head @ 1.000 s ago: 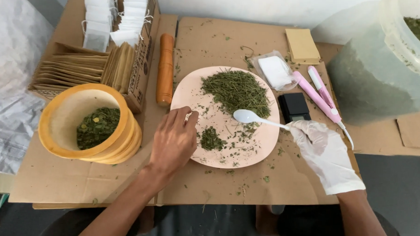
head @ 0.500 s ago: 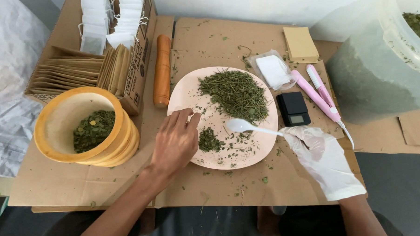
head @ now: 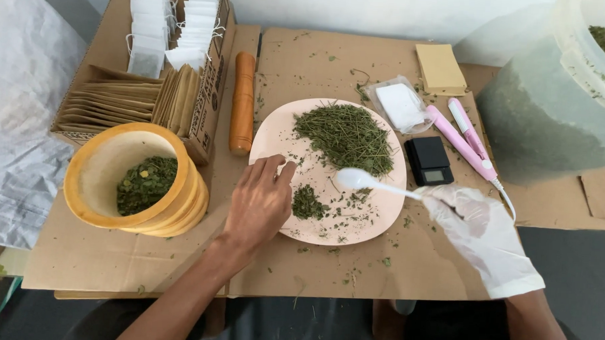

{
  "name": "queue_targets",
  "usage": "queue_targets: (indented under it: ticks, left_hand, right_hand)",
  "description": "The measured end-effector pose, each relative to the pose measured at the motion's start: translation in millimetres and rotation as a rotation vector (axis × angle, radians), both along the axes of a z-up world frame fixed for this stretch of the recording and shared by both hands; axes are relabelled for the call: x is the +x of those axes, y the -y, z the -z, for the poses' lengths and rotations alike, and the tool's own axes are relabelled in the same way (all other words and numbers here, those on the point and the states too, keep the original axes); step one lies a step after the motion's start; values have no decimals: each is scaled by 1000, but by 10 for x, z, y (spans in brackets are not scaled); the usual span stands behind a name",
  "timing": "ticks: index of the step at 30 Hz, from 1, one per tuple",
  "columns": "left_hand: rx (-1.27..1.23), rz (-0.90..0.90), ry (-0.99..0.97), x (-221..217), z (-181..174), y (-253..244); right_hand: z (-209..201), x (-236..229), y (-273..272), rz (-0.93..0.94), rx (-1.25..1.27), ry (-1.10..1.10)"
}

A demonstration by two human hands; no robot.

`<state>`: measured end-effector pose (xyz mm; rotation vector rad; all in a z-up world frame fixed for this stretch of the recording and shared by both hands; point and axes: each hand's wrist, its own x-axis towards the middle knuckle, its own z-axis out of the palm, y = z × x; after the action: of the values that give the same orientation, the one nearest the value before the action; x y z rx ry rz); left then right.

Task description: Grinding dried tea leaves in a wooden mortar and pestle and using a spoon to scoop more leaves from a plate.

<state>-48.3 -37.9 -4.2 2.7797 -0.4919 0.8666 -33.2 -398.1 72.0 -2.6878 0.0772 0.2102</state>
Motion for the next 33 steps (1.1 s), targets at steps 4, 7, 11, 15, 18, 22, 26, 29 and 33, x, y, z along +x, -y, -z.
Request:
queue_targets:
  ticks: [4, 7, 11, 15, 18, 22, 26, 29, 33]
  left_hand:
    - [26, -4, -41, 3, 27, 6]
    - [13, -5, 6, -1, -3, 9]
    - [-1, -15, -19, 0, 9, -2]
    - [32, -16, -26, 9, 33, 1]
    - [21, -30, -47, 9, 31, 0]
    - [15, -25, -38, 15, 14, -1]
    - [31, -36, -20, 16, 20, -21]
    - [26, -31, -33, 24, 24, -25]
    - [22, -43, -52, 31, 14, -23]
  right_hand:
    - [169, -61, 4, -96, 132, 170]
    - [-76, -78, 77, -36, 19, 192]
    - [-314, -130, 20, 137, 111, -50]
    - [-387, -175, -98, 177, 146, -16]
    - [-489, -210, -110, 178, 194, -92]
    - [-162, -135, 85, 63, -1, 122]
    - [-376, -184, 6, 65, 93, -134]
    - [-105, -129, 136, -7, 31, -132]
    - [-318, -184, -14, 58, 36, -82]
